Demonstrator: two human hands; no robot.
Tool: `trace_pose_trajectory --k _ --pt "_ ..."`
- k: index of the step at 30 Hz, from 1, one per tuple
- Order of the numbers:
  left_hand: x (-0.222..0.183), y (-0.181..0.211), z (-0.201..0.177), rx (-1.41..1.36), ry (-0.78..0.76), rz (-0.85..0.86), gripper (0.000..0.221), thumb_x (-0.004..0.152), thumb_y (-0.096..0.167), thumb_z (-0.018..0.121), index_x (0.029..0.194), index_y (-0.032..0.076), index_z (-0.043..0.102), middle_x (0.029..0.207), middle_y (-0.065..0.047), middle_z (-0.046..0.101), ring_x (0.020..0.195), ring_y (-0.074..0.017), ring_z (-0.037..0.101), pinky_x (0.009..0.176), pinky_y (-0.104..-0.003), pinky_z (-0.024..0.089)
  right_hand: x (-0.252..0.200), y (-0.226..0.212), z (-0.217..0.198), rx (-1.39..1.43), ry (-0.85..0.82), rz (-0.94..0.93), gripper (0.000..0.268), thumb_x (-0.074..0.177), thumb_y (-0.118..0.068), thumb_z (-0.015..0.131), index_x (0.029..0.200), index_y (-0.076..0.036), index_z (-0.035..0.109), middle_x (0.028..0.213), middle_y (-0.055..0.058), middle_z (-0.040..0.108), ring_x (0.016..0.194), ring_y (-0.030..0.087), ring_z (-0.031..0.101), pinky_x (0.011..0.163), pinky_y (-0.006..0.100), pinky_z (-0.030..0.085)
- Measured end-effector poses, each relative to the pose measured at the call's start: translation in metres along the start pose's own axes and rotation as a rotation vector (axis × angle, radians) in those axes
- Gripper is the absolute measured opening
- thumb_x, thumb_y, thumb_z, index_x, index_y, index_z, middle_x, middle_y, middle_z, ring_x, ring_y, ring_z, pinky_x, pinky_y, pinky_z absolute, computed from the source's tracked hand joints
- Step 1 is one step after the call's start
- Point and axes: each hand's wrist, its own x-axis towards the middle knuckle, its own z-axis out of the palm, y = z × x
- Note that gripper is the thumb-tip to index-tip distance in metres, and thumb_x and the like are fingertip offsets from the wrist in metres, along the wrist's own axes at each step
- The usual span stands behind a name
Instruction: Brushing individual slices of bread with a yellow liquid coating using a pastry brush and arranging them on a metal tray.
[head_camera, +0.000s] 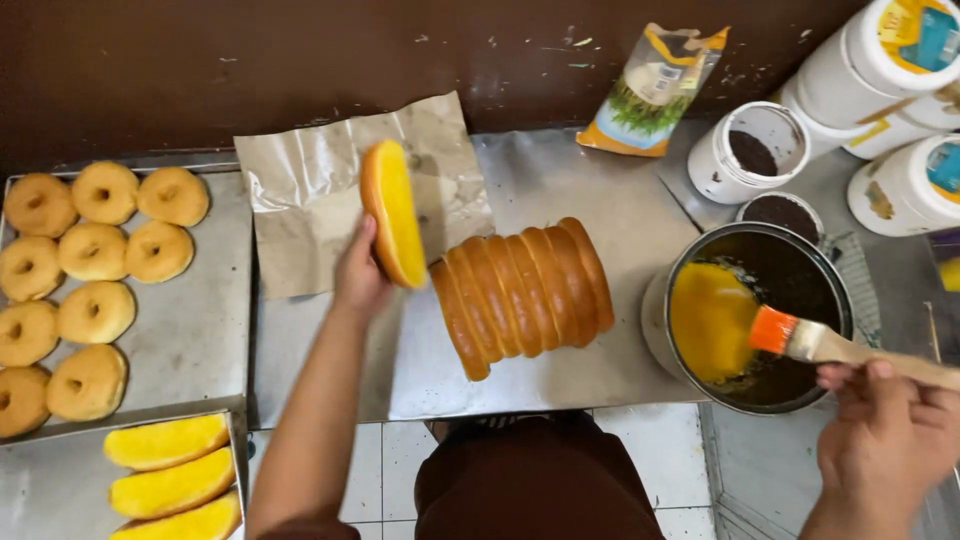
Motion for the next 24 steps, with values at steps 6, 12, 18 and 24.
trace_pose_trajectory --k 6,12,18,24 --pt "0.012 0.097 0.028 1.29 -0.289 0.378 0.052 0.082 0.012 0.056 0.131 0.021 0.045 0.104 -0.004 0.054 0.092 -0.0152 0.05 0.079 -0.025 0.039 -0.033 -0.049 0.019 -0.362 0.053 0.111 0.021 0.124 -0.012 0.04 0.109 -0.008 0.055 0.1 0.005 0.061 0.091 0.007 0.061 0.087 0.016 0.052" --pt "0.08 0.082 -0.007 1.792 -0.502 0.6 0.057 0.074 0.034 0.063 0.127 0.018 0.051 0.124 -0.01 0.052 0.11 -0.0341 0.042 0.093 -0.042 0.034 -0.013 0.04 -0.053 -0.3 -0.039 0.109 0.022 0.118 -0.024 0.031 0.115 -0.011 0.048 0.099 0.003 0.054 0.091 0.014 0.052 0.093 0.026 0.045" --pt "0.079 0.076 -0.011 1.838 -0.478 0.805 0.049 0.076 0.024 0.055 0.122 0.008 0.05 0.113 -0.012 0.054 0.105 -0.0323 0.046 0.086 -0.043 0.037 -0.003 0.053 -0.06 -0.413 -0.052 0.017 0.024 0.124 -0.023 0.026 0.123 -0.008 0.045 0.103 0.007 0.053 0.093 0.016 0.05 0.093 0.026 0.043" --pt "0.033 0.078 -0.043 0.633 -0.234 0.625 0.046 0.074 0.015 0.04 0.12 0.008 0.044 0.105 -0.004 0.049 0.092 -0.0113 0.045 0.079 -0.021 0.036 0.094 0.214 -0.149 -0.289 -0.159 0.036 0.044 0.107 -0.05 0.034 0.134 -0.021 0.053 0.112 -0.001 0.058 0.108 0.012 0.058 0.093 0.022 0.043"
